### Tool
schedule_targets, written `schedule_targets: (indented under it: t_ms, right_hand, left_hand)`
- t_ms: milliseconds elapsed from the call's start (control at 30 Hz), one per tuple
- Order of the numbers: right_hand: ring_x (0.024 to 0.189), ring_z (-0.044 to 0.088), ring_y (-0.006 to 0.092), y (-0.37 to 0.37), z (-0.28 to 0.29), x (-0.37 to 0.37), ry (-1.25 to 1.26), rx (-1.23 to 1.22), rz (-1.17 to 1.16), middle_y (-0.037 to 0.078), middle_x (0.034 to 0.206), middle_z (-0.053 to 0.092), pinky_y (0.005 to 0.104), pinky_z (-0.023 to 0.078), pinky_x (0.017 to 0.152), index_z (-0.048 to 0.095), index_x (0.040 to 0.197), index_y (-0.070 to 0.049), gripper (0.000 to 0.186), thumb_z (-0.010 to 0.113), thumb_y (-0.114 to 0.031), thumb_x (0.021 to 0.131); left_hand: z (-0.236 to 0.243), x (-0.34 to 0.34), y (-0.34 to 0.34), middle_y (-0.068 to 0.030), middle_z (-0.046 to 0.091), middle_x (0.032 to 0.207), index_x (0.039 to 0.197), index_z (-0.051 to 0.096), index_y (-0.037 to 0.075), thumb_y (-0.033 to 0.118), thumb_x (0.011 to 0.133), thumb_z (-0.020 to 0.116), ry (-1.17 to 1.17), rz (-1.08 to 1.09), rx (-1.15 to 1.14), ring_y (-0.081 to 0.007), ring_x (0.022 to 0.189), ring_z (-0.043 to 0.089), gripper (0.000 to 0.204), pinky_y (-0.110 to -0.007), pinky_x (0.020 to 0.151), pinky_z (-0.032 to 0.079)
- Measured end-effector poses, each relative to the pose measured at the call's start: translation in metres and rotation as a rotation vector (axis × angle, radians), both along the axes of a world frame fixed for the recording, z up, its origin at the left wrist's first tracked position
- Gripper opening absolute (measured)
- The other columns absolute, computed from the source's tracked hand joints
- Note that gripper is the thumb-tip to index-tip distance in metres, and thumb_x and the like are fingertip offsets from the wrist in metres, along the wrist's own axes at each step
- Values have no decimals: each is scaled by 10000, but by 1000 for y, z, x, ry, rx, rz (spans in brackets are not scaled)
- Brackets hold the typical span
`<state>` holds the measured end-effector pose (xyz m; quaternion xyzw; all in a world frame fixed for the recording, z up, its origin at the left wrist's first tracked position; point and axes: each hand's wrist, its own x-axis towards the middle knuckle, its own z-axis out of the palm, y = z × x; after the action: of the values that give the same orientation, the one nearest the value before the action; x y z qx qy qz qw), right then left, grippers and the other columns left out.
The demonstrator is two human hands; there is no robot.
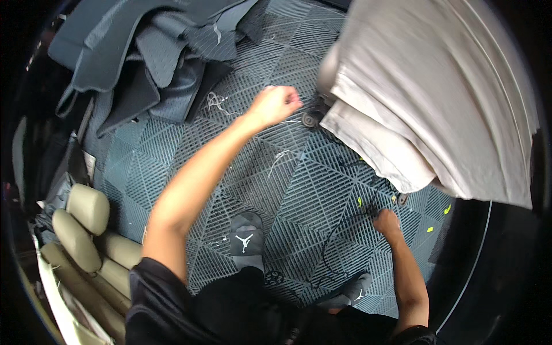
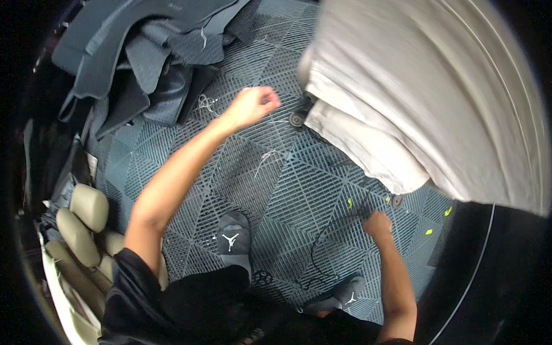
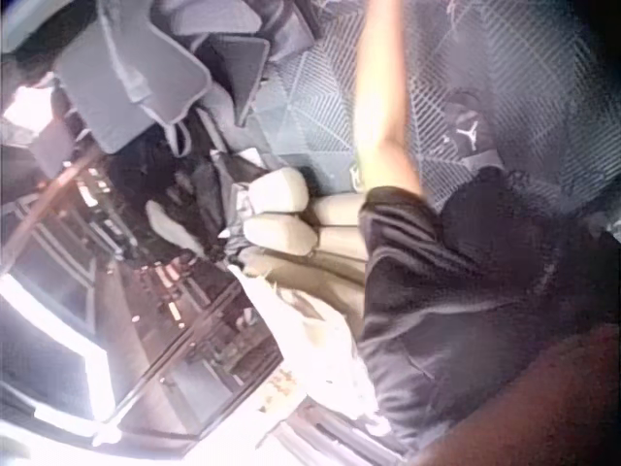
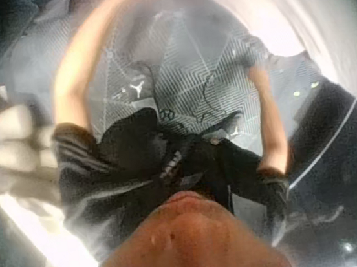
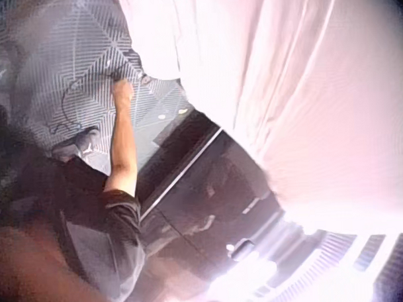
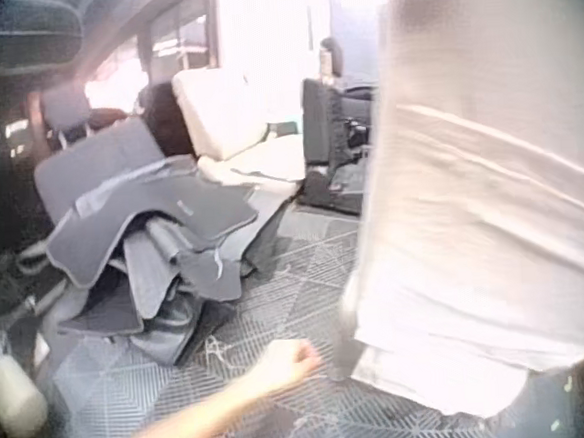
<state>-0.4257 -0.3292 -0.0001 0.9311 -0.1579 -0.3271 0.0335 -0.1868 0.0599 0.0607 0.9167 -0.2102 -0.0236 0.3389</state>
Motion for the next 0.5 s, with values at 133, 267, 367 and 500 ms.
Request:
schedule_targets:
  t_ms: [133, 267, 367, 500]
  right_hand:
    - [897, 635, 394, -3, 43, 8, -16, -50, 121, 231, 905, 657, 460, 507, 815, 631, 953, -11, 265, 583, -199, 772]
    - [813, 638, 382, 64, 124, 40, -184, 45, 138, 209, 843, 651, 469, 506, 732, 592, 880, -26, 178, 618, -161, 766]
    - [714, 629, 361, 119, 162, 70, -323, 162, 249, 177, 799, 628, 435, 499, 651, 576, 869, -19, 142, 649, -86, 768]
    - [620, 613, 301, 180, 188, 115, -427, 251, 343, 142, 772, 594, 384, 492, 566, 574, 856, -11, 134, 665, -51, 766]
  left_hand:
    - [-67, 18, -37, -119, 694, 878, 1010, 636, 24, 218, 781, 700, 156, 175, -491, -203, 783, 666, 307, -334, 724, 527]
    - [-98, 6, -79, -175, 678, 980, 1083, 622, 0, 236, 740, 735, 270, 68, -759, -266, 908, 666, 432, -361, 804, 526]
    - [-86, -17, -95, -215, 665, 1001, 1079, 600, -42, 243, 777, 718, 356, -58, -846, -312, 943, 659, 431, -372, 819, 517]
    - [-74, -38, -97, -239, 634, 805, 938, 605, -56, 180, 827, 666, 356, -6, -926, -264, 748, 668, 268, -375, 665, 495]
